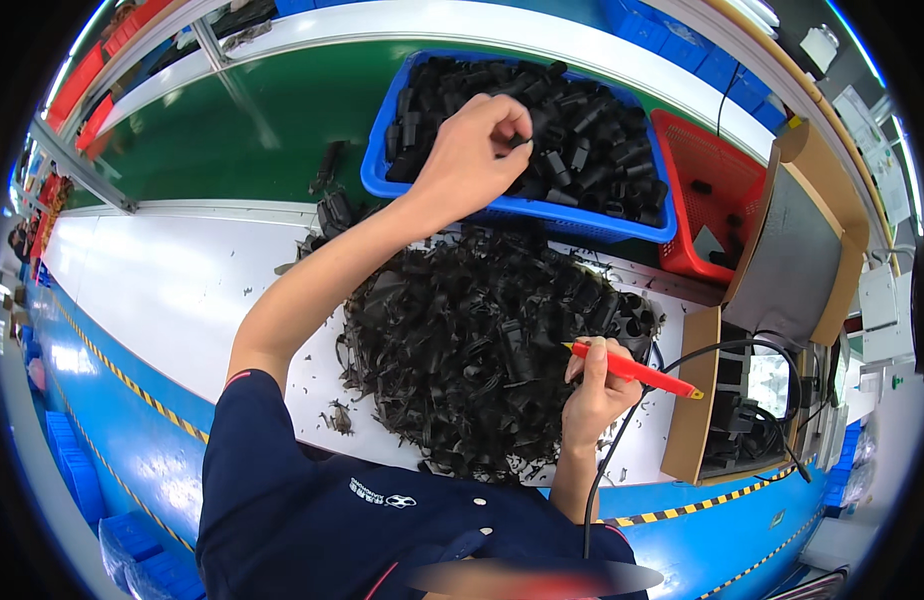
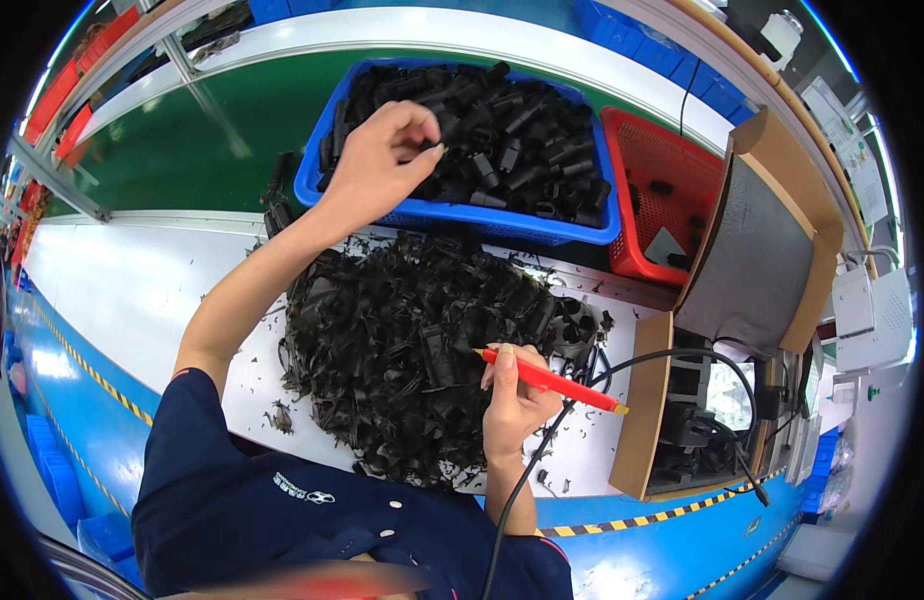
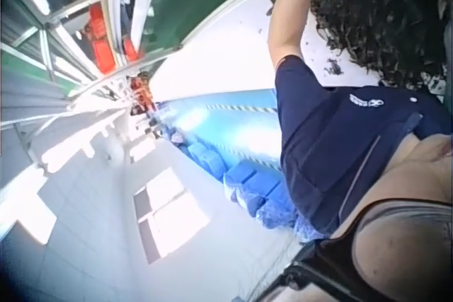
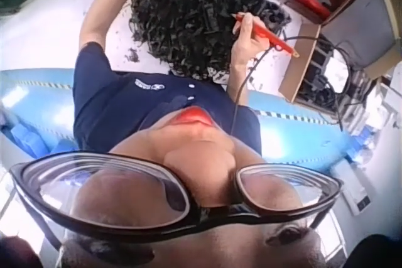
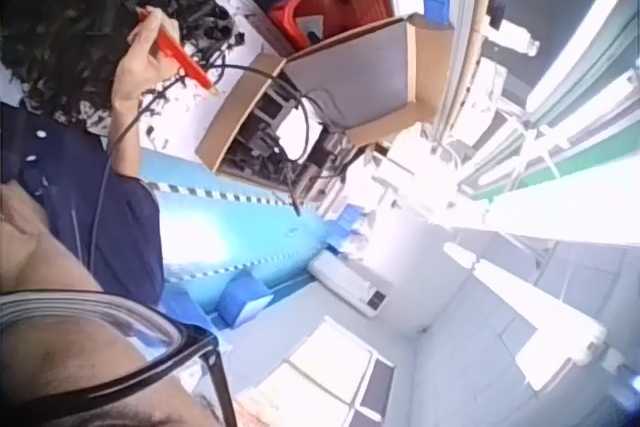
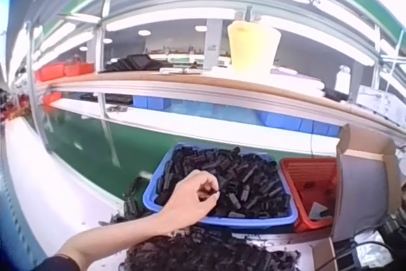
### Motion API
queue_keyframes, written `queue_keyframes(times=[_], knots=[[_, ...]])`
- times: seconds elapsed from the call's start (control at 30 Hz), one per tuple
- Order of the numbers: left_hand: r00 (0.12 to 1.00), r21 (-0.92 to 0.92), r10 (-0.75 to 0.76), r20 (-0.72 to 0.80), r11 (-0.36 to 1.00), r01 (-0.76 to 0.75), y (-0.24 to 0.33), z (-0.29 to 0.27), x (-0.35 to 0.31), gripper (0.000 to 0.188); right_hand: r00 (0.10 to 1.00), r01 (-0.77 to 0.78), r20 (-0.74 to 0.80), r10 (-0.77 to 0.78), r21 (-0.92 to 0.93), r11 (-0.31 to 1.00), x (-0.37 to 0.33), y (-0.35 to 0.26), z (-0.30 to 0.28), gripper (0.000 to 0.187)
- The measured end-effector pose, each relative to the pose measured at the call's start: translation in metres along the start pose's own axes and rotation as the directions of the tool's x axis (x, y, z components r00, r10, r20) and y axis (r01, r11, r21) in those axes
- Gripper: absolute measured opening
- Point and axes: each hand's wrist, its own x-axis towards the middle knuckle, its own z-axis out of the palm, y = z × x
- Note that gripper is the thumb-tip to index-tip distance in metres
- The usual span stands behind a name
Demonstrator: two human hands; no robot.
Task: The person cleans and deburrs plastic components using a deburring tool.
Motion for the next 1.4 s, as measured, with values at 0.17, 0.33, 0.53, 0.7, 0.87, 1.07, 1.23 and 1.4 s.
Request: queue_keyframes(times=[0.17,0.33,0.53,0.7,0.87,1.07,1.23,1.4], knots=[[0.953,0.412,0.301,-0.021,0.871,-0.266,-0.020,0.045,0.066,0.013,1.000,-0.008,-0.014,0.008,-0.019,1.000,-0.004,-0.004,-0.002,0.014],[0.952,0.758,0.262,0.159,0.585,-0.288,-0.068,0.074,0.079,0.011,0.997,0.000,-0.075,-0.002,-0.034,0.999,0.000,-0.001,-0.002,0.015],[0.932,0.758,0.331,0.149,0.567,-0.322,-0.034,0.063,0.082,0.031,0.994,-0.016,-0.105,0.020,0.039,0.999,0.003,-0.001,-0.006,0.017],[0.883,0.491,0.255,0.394,0.754,-0.437,0.055,0.021,-0.017,0.025,0.994,0.005,-0.107,0.003,0.076,0.997,0.005,0.006,-0.009,0.019],[0.819,0.306,0.031,0.573,0.919,-0.249,0.034,0.016,-0.123,0.032,0.989,-0.042,-0.137,0.062,0.146,0.988,0.002,0.003,-0.009,0.024],[0.867,0.178,0.004,0.498,0.978,-0.106,0.037,0.010,-0.146,0.017,0.994,-0.039,-0.094,0.052,0.135,0.990,0.004,0.006,-0.002,0.024],[0.936,-0.122,-0.193,0.294,0.964,0.237,0.045,-0.003,-0.131,0.008,0.995,-0.095,-0.001,0.096,0.144,0.985,0.007,0.001,-0.004,0.023],[0.910,-0.543,0.017,0.414,0.807,0.233,0.065,-0.020,-0.091,0.012,0.934,-0.036,0.357,0.000,0.096,0.995,0.021,-0.014,0.004,0.018]])
